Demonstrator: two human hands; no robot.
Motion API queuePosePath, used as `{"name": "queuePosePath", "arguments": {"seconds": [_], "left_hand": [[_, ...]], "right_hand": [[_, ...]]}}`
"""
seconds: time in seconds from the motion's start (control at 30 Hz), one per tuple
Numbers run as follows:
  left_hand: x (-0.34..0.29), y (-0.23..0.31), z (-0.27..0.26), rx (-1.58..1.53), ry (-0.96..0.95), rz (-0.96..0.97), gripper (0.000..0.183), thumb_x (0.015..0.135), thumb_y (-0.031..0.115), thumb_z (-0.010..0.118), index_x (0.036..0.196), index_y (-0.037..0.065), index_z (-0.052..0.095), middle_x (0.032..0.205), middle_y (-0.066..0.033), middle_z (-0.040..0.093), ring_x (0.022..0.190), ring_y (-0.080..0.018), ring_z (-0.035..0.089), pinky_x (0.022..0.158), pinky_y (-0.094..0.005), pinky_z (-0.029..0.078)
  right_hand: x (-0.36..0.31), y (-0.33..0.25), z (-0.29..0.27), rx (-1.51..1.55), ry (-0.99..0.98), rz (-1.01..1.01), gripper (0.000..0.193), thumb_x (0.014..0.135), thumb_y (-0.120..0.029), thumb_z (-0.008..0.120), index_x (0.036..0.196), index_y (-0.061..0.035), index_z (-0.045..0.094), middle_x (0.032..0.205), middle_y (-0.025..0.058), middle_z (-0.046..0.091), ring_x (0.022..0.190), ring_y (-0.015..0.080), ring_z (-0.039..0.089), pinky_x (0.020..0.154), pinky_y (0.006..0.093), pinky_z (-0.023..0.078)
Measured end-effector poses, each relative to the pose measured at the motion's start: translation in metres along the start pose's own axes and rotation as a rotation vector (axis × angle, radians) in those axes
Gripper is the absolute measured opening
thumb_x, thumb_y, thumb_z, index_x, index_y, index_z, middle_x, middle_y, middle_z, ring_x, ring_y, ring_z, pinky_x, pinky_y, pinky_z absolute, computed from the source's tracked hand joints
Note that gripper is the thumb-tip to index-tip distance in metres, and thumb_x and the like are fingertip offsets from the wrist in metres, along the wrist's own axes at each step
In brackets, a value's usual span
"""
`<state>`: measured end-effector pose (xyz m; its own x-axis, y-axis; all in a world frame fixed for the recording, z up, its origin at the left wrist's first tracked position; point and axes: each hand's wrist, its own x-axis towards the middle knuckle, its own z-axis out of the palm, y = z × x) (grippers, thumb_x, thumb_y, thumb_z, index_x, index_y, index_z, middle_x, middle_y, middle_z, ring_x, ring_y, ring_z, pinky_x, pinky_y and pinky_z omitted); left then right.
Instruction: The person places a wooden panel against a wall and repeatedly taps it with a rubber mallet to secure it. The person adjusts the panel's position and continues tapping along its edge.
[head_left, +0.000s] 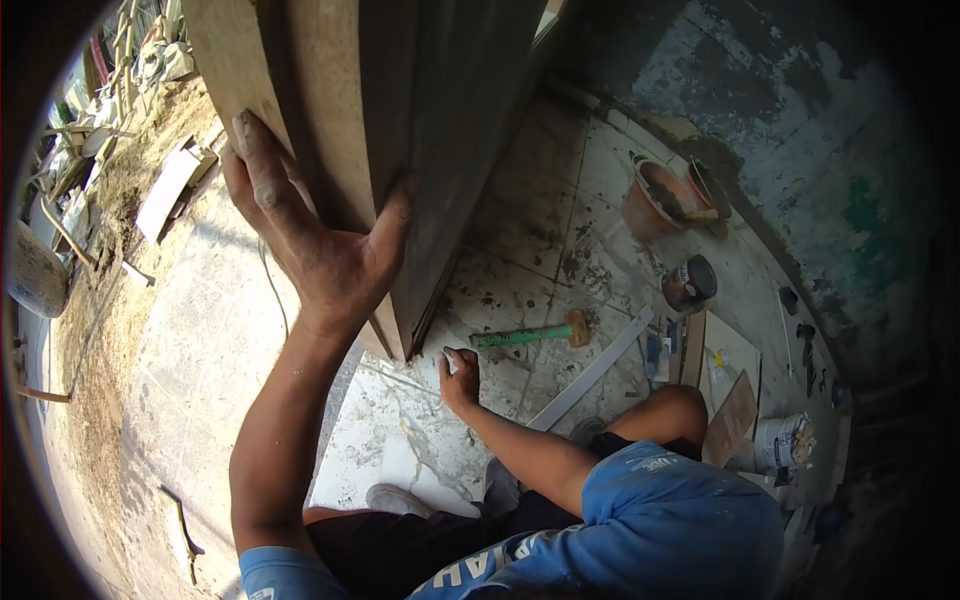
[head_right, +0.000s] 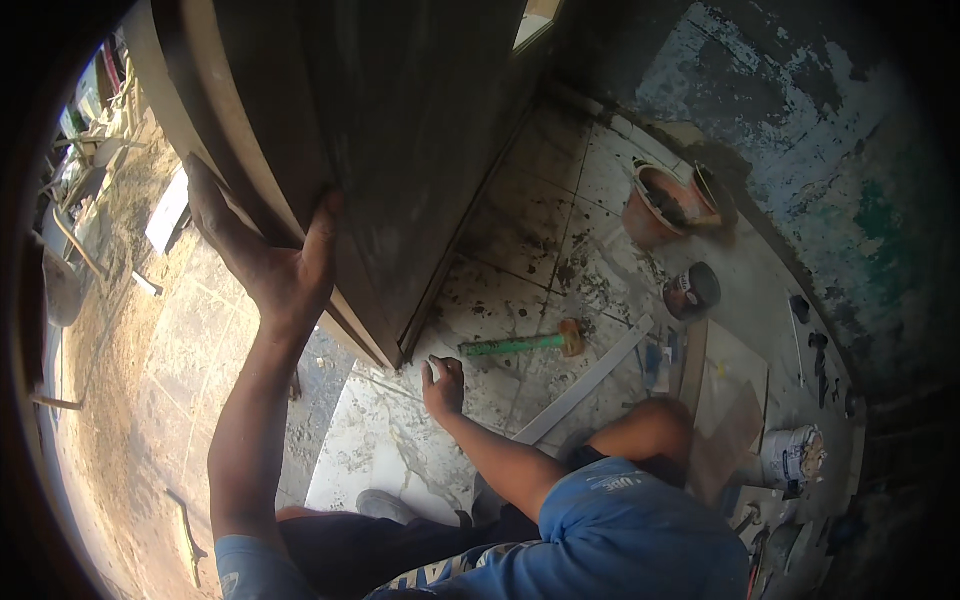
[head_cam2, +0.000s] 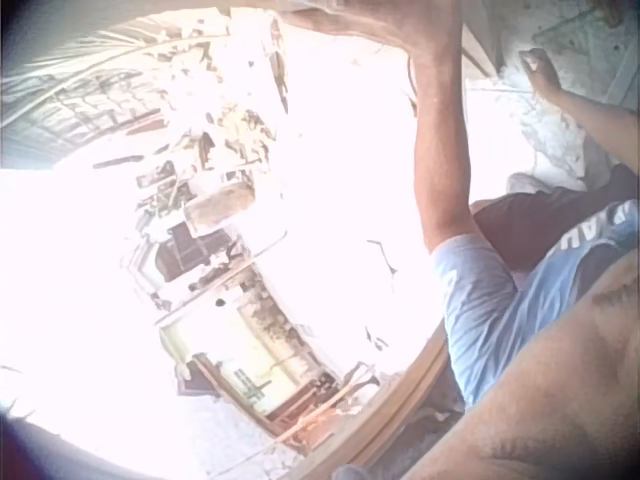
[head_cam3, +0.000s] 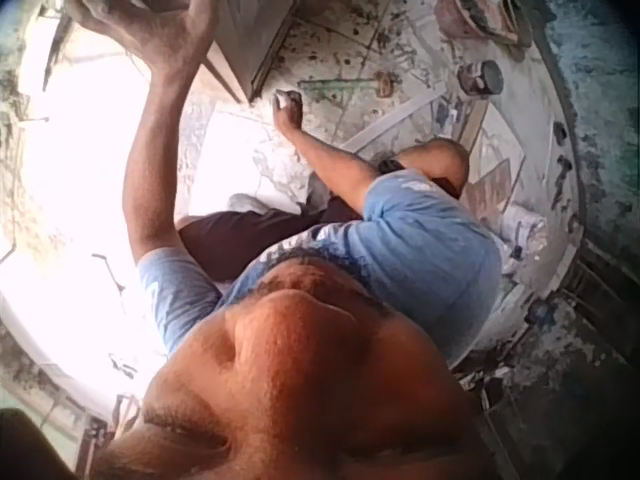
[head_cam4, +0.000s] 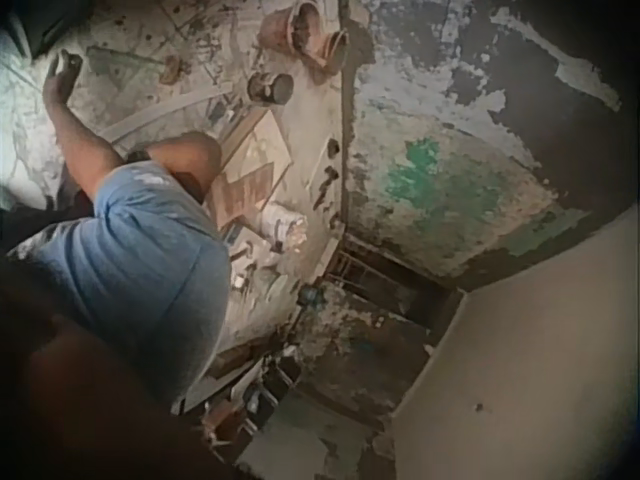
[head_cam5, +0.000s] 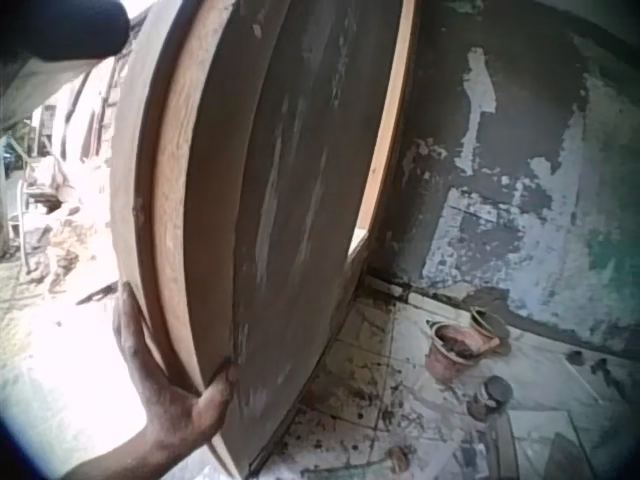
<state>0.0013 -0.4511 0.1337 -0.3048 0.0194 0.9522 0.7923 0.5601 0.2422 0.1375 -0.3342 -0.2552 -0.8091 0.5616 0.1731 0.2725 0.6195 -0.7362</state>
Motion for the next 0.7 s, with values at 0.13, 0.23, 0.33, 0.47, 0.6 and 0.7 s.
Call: {"name": "queuePosePath", "arguments": {"seconds": [0.13, 0.23, 0.33, 0.47, 0.6, 0.7], "left_hand": [[0.002, 0.003, -0.001, 0.020, -0.043, -0.012, 0.113, 0.073, 0.020, 0.082, 0.152, -0.001, 0.004, 0.157, -0.0257, 0.007, 0.144, -0.0419, 0.012, 0.115, -0.0523, 0.018], [0.000, 0.007, -0.003, -0.118, -0.035, -0.163, 0.118, 0.074, 0.023, 0.083, 0.152, 0.000, -0.002, 0.157, -0.0271, 0.003, 0.146, -0.0405, 0.008, 0.117, -0.0517, 0.012], [0.005, 0.015, -0.009, -0.250, -0.088, -0.329, 0.126, 0.076, 0.025, 0.082, 0.149, 0.000, -0.018, 0.156, -0.0266, -0.010, 0.147, -0.0390, 0.002, 0.118, -0.0522, 0.006], [-0.007, -0.007, -0.034, -0.081, -0.247, -0.244, 0.126, 0.076, 0.030, 0.081, 0.150, 0.003, -0.016, 0.155, -0.0283, -0.008, 0.146, -0.0443, 0.003, 0.116, -0.0578, 0.014], [0.024, 0.021, -0.056, 0.109, -0.446, -0.377, 0.123, 0.071, 0.028, 0.083, 0.152, 0.007, -0.008, 0.151, -0.0307, 0.010, 0.139, -0.0478, 0.017, 0.110, -0.0604, 0.025], [0.061, 0.056, -0.097, 0.213, -0.814, -0.593, 0.110, 0.076, 0.024, 0.079, 0.153, 0.003, 0.002, 0.147, -0.0349, 0.025, 0.135, -0.0509, 0.028, 0.112, -0.0536, 0.027]], "right_hand": [[-0.004, -0.018, -0.005, 0.060, -0.064, 0.029, 0.027, 0.089, -0.035, 0.068, 0.091, -0.0072, 0.065, 0.100, 0.0122, 0.055, 0.095, 0.0288, 0.058, 0.080, 0.0401, 0.047], [0.001, -0.028, -0.017, 0.015, 0.009, 0.013, 0.040, 0.088, -0.038, 0.068, 0.068, -0.0040, 0.061, 0.086, 0.0133, 0.060, 0.079, 0.0308, 0.060, 0.070, 0.0422, 0.048], [0.029, -0.042, -0.052, -0.023, -0.086, 0.118, 0.047, 0.088, -0.039, 0.067, 0.060, -0.0022, 0.057, 0.071, 0.0155, 0.060, 0.067, 0.0338, 0.059, 0.065, 0.0434, 0.048], [0.074, -0.104, -0.140, -0.038, -0.229, 0.138, 0.046, 0.088, -0.036, 0.066, 0.059, -0.0016, 0.057, 0.066, 0.0173, 0.059, 0.066, 0.0345, 0.060, 0.066, 0.0437, 0.048], [0.110, -0.173, -0.256, -0.142, -0.358, 0.108, 0.052, 0.092, -0.052, 0.055, 0.092, -0.0026, 0.071, 0.087, 0.0220, 0.066, 0.086, 0.0362, 0.064, 0.080, 0.0435, 0.052], [0.131, -0.233, -0.342, -0.165, -0.523, 0.273, 0.072, 0.094, -0.062, 0.043, 0.135, -0.0038, 0.052, 0.122, 0.0253, 0.057, 0.110, 0.0398, 0.057, 0.094, 0.0448, 0.048]]}}
